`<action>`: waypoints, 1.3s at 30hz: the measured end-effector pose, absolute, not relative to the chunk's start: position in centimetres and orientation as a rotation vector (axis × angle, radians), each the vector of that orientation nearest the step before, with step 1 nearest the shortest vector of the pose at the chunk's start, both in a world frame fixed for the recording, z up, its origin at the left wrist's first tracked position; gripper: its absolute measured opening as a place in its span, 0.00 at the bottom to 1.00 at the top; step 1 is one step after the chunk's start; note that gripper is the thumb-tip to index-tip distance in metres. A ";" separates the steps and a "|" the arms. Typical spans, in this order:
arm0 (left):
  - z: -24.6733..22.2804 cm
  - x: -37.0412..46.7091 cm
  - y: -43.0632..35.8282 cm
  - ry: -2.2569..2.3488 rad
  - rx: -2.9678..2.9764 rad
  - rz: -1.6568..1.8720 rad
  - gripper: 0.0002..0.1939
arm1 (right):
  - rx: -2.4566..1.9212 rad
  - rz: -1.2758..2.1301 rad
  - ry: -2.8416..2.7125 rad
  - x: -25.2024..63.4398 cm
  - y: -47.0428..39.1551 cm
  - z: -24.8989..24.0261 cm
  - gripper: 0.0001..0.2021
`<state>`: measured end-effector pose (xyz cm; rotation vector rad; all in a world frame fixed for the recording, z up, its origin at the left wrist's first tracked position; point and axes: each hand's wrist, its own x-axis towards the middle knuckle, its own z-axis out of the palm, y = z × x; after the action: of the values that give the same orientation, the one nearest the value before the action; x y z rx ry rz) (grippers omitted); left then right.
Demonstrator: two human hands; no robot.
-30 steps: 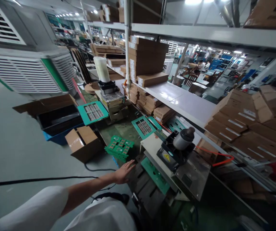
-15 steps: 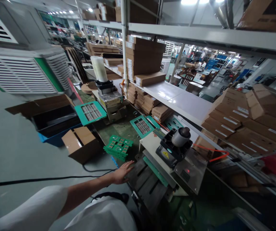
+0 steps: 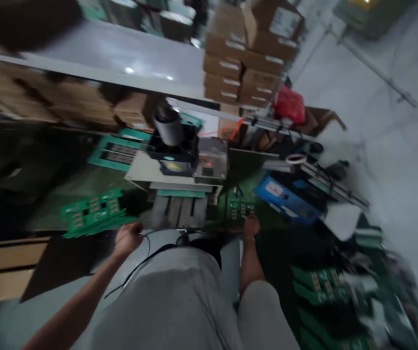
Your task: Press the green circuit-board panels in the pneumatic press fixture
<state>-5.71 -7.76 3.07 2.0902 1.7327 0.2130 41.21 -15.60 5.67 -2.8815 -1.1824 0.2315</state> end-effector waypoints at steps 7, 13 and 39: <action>1.8 -4.9 -8.0 1.715 2.098 0.427 0.12 | -3.002 0.394 -0.946 43.6 -13.2 1.1 0.19; 2.3 -3.7 -8.1 1.705 2.116 0.587 0.17 | -3.066 0.485 -0.905 43.9 -11.2 -0.6 0.20; 0.9 4.9 -2.1 0.931 2.541 -0.269 0.58 | -2.835 0.231 -1.005 38.7 -17.6 5.1 0.18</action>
<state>4.89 -2.06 0.90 2.5411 0.9313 -0.2686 38.73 -17.59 5.15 -2.8350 -1.0051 0.2310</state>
